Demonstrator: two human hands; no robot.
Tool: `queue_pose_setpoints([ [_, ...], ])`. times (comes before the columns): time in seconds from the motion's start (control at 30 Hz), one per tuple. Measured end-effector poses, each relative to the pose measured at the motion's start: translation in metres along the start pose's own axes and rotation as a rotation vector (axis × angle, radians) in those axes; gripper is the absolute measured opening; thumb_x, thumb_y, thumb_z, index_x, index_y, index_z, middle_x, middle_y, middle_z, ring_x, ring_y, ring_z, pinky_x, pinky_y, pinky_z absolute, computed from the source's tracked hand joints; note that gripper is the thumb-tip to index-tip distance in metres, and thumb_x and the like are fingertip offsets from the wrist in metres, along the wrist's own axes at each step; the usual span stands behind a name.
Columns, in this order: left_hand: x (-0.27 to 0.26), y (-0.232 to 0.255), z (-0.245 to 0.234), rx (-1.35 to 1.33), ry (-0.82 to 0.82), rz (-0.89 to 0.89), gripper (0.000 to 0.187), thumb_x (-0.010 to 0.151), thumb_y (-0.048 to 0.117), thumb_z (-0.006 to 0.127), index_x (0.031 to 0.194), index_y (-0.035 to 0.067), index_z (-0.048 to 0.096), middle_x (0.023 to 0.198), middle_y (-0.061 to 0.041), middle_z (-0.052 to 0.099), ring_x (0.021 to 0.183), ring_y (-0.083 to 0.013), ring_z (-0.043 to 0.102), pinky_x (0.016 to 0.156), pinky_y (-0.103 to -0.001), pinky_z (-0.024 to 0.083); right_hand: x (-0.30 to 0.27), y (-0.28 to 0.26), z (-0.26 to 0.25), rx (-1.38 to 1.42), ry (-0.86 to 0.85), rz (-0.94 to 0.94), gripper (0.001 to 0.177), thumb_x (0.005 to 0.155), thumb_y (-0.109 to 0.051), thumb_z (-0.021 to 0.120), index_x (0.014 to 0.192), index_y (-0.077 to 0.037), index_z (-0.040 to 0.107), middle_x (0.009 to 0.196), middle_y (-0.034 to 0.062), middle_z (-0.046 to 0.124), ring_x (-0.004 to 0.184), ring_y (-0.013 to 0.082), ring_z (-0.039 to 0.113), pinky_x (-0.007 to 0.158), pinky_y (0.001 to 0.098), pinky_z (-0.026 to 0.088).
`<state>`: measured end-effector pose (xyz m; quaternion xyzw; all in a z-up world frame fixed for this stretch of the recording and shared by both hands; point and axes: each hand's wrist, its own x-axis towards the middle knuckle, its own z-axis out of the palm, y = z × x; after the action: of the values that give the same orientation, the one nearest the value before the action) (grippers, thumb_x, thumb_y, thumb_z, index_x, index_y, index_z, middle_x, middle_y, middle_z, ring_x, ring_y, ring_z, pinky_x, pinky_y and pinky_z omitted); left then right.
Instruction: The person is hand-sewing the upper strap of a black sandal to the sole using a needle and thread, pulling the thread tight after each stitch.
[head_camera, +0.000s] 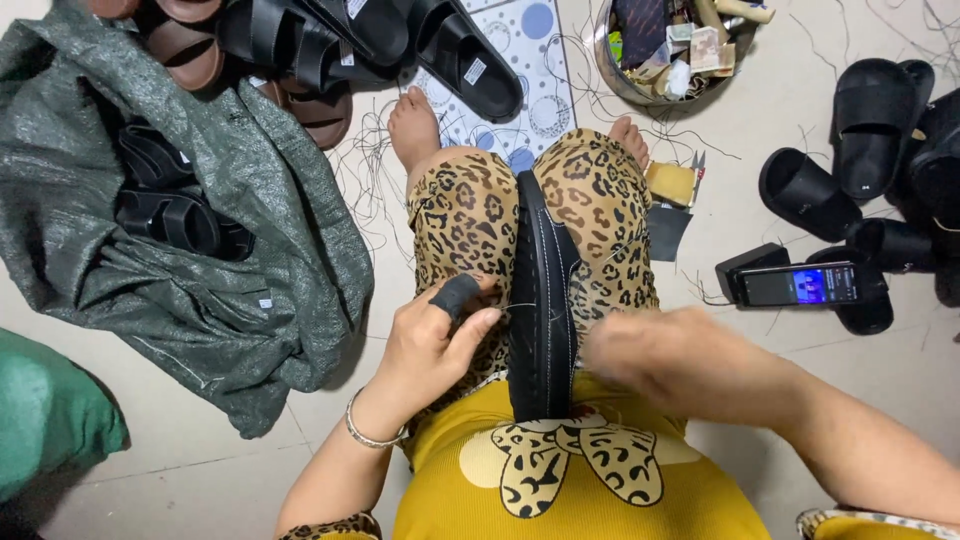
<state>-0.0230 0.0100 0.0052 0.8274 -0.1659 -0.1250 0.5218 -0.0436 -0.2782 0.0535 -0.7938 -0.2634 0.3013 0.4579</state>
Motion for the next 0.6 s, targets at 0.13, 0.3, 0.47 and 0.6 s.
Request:
queue_pose_setpoints([
  [0.13,-0.001,0.0,0.005,0.018,-0.038,-0.017,0.03,0.09,0.016,0.077,0.113,-0.001,0.071,0.085,-0.018,0.076,0.081,-0.0366,0.075,0.069,-0.043,0.062,0.011,-0.001,0.002,-0.589,0.26,0.042,0.013,0.096,-0.013,0.064,0.102,-0.012,0.075,0.08,0.0029,0.074,0.071,0.0121,0.072,0.059,0.0213,0.057],
  [0.3,-0.013,-0.007,0.006,-0.202,0.054,-0.208,0.024,0.093,0.009,0.071,0.114,-0.003,0.071,0.07,-0.018,0.073,0.064,-0.028,0.07,0.059,-0.037,0.057,0.016,0.068,0.044,-0.387,0.562,0.142,0.01,0.097,-0.017,0.067,0.102,-0.013,0.074,0.083,0.0034,0.071,0.079,0.0174,0.071,0.065,0.0244,0.058],
  [0.47,-0.016,-0.062,-0.069,0.304,0.388,-0.09,0.022,0.096,-0.004,0.066,0.118,-0.002,0.068,0.098,-0.019,0.07,0.089,-0.033,0.065,0.085,-0.043,0.053,-0.143,0.214,-0.03,-0.305,0.895,0.289,0.023,0.129,-0.009,0.05,0.136,0.012,0.058,0.122,0.0349,0.059,0.111,0.0493,0.059,0.091,0.0578,0.046],
  [0.6,0.003,-0.003,-0.049,0.074,0.346,-0.05,0.02,0.093,-0.003,0.068,0.111,0.005,0.068,0.105,-0.012,0.069,0.115,-0.0355,0.065,0.112,-0.047,0.044,-0.106,0.151,-0.043,-0.272,1.195,0.433,0.029,0.121,0.011,0.061,0.147,-0.002,0.06,0.141,0.0203,0.058,0.127,0.0356,0.053,0.105,0.045,0.037],
])
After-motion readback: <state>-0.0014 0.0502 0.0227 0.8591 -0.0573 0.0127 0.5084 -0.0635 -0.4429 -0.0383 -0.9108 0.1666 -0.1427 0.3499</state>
